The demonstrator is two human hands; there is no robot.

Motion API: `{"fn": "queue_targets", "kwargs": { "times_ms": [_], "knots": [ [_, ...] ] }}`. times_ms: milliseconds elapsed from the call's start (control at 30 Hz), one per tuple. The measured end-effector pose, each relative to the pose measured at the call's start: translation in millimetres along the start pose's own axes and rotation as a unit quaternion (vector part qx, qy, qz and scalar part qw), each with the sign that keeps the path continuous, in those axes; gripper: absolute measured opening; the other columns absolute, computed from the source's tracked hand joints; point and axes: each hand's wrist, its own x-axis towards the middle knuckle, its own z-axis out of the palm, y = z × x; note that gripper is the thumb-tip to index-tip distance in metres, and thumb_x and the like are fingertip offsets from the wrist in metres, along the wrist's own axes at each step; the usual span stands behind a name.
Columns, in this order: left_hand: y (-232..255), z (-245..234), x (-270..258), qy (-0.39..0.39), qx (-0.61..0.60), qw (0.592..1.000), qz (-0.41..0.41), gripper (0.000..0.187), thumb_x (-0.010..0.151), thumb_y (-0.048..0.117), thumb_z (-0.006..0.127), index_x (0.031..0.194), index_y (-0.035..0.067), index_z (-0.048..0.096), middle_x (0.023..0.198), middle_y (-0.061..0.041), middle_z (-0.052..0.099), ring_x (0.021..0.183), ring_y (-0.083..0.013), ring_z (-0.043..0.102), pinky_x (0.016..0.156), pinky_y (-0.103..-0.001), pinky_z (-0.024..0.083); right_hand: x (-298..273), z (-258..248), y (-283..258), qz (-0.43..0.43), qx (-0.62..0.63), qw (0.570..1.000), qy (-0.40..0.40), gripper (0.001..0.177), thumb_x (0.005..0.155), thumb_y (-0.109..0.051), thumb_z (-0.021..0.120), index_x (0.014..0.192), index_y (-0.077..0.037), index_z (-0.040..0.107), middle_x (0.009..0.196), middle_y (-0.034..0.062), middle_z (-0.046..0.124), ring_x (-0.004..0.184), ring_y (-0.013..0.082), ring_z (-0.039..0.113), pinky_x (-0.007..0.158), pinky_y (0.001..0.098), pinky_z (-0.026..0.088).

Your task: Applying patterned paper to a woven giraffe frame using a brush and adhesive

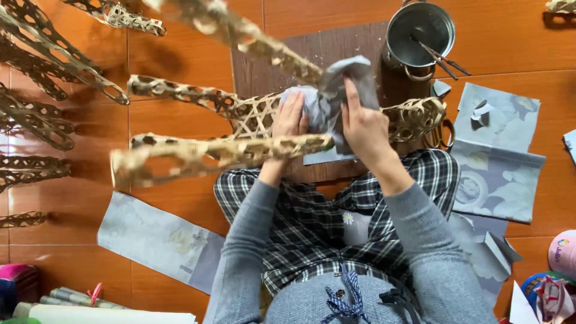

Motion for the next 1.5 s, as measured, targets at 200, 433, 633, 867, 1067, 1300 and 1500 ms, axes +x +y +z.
{"fn": "queue_targets", "kwargs": {
  "times_ms": [200, 433, 633, 867, 1067, 1300, 1500],
  "knots": [
    [-80, 79, -29, -0.202, -0.055, 0.974, 0.085, 0.035, 0.097, 0.017, 0.042, 0.125, 0.010, 0.062, 0.124, -0.011, 0.065, 0.119, -0.0296, 0.059, 0.107, -0.044, 0.038, -27, -10, -7, -0.014, -0.001, 0.998, 0.068, 0.051, 0.101, -0.031, 0.045, 0.150, -0.020, 0.040, 0.049, 0.0117, 0.060, 0.051, 0.0337, 0.067, 0.054, 0.0463, 0.054],
    [-3, -48, 60, -0.341, -0.285, 0.892, -0.080, 0.044, 0.094, 0.034, 0.048, 0.130, 0.012, 0.058, 0.113, -0.025, 0.066, 0.104, -0.0491, 0.060, 0.090, -0.059, 0.045, -33, -1, 2, 0.012, 0.017, 0.998, 0.066, 0.054, 0.099, -0.035, 0.049, 0.151, -0.025, 0.040, 0.049, 0.0100, 0.061, 0.052, 0.0327, 0.067, 0.055, 0.0466, 0.055],
    [10, -35, 49, -0.151, -0.109, 0.981, 0.060, 0.035, 0.098, 0.030, 0.052, 0.124, 0.008, 0.063, 0.102, -0.023, 0.067, 0.096, -0.0413, 0.064, 0.083, -0.051, 0.049, -22, -43, -3, 0.024, 0.299, 0.949, 0.096, 0.067, 0.094, -0.014, 0.066, 0.152, -0.016, 0.033, 0.069, 0.0231, 0.067, 0.057, 0.0399, 0.067, 0.058, 0.0509, 0.056],
    [-30, 12, 6, -0.158, -0.072, 0.984, 0.049, 0.037, 0.100, 0.039, 0.050, 0.125, 0.013, 0.061, 0.114, -0.015, 0.064, 0.110, -0.0330, 0.060, 0.096, -0.046, 0.042, -5, -13, 36, 0.132, 0.340, 0.927, 0.089, 0.031, 0.085, -0.040, 0.083, 0.101, -0.020, 0.067, 0.082, 0.0009, 0.056, 0.077, 0.0176, 0.064, 0.070, 0.0308, 0.053],
    [-12, 9, 7, -0.151, -0.105, 0.983, 0.024, 0.043, 0.095, 0.041, 0.058, 0.125, 0.010, 0.061, 0.108, -0.019, 0.066, 0.105, -0.0373, 0.062, 0.094, -0.052, 0.042, -2, -32, 22, 0.209, 0.349, 0.912, 0.048, 0.024, 0.098, -0.032, 0.069, 0.078, -0.020, 0.063, 0.057, -0.0033, 0.052, 0.056, 0.0088, 0.054, 0.058, 0.0268, 0.045],
    [25, -38, 43, -0.177, -0.193, 0.962, -0.081, 0.074, 0.085, 0.044, 0.076, 0.143, 0.009, 0.046, 0.140, -0.027, 0.050, 0.134, -0.0474, 0.041, 0.115, -0.061, 0.017, -6, -18, 46, 0.197, 0.438, 0.875, 0.058, 0.020, 0.100, -0.019, 0.065, 0.081, -0.013, 0.063, 0.060, -0.0059, 0.049, 0.061, 0.0030, 0.046, 0.056, 0.0196, 0.038],
    [46, -66, 110, -0.357, -0.375, 0.840, -0.159, 0.090, 0.075, 0.052, 0.083, 0.149, 0.037, 0.035, 0.150, -0.002, 0.046, 0.139, -0.0339, 0.039, 0.116, -0.054, 0.024, -14, -19, 38, 0.167, 0.427, 0.883, 0.099, 0.018, 0.104, -0.023, 0.061, 0.091, -0.011, 0.063, 0.070, 0.0051, 0.057, 0.074, 0.0111, 0.053, 0.069, 0.0299, 0.046]
  ]
}}
